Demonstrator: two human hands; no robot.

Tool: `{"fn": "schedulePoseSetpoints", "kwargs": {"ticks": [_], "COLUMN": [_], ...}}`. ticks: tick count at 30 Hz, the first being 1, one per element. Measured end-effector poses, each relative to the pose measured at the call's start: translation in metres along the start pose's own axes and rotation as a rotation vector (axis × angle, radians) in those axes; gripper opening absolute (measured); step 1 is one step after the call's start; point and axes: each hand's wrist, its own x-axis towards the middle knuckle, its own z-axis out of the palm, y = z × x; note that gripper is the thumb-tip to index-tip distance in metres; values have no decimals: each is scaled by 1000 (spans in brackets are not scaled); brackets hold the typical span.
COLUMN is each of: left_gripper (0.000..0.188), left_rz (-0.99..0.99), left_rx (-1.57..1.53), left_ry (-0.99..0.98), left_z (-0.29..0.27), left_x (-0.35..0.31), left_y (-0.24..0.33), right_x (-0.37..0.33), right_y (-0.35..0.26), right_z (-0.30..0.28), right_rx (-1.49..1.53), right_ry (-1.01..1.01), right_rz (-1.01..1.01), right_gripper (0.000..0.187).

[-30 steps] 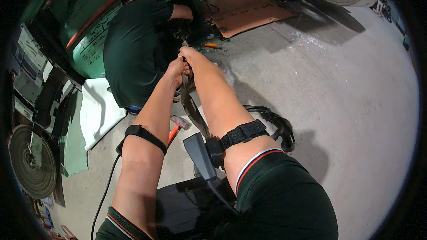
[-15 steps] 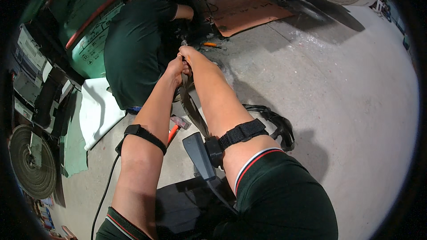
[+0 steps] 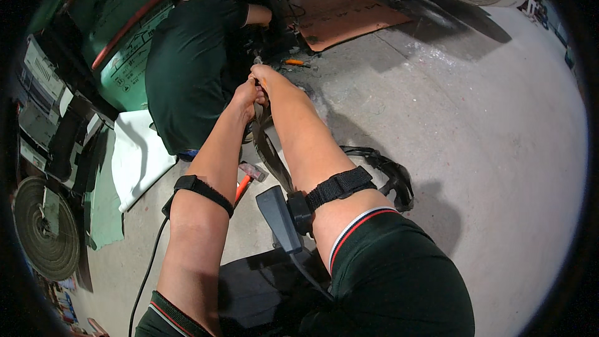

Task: Assisting another worker in repairing or maintaining an industrial roll-to-roll machine by pulling on a heavy strap and maneuvering a pallet jack.

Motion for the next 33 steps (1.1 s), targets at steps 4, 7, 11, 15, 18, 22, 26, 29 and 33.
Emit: {"fn": "schedulePoseSetpoints", "kwargs": {"ticks": [4, 7, 11, 15, 18, 22, 26, 29, 33], "left_gripper": [36, 35, 34, 35, 35, 36, 36, 36, 36], "left_rz": [20, 24, 31, 8, 22, 12, 46, 50, 47], "left_rx": [19, 9, 7, -5, 0, 3, 12, -10, 3], "left_ry": [21, 16, 28, -15, 7, -10, -13, -12, 11], "left_z": [2, 2, 2, 0, 0, -1, -5, -6, -10], "left_x": [1, -1, 1, 1, 1, 4, 4, 5, 8], "left_y": [-1, -1, -1, -2, -2, -3, -1, -2, -3], "right_x": [4, 6, 8, 7, 7, 7, 9, 12, 18], "right_y": [1, 2, 1, 2, 2, 1, -2, -1, 4], "right_z": [-2, -1, 0, 1, 1, 2, 5, 5, 12], "right_rx": [4, 2, 8, 11, 11, 8, 2, 0, 3], "right_ry": [2, 1, 5, 15, 3, -20, -45, -59, -80], "right_rz": [-3, -4, -3, 0, 9, 11, 15, 19, 25], "right_gripper": [33, 33, 34, 34, 34, 34, 34, 35, 36]}}
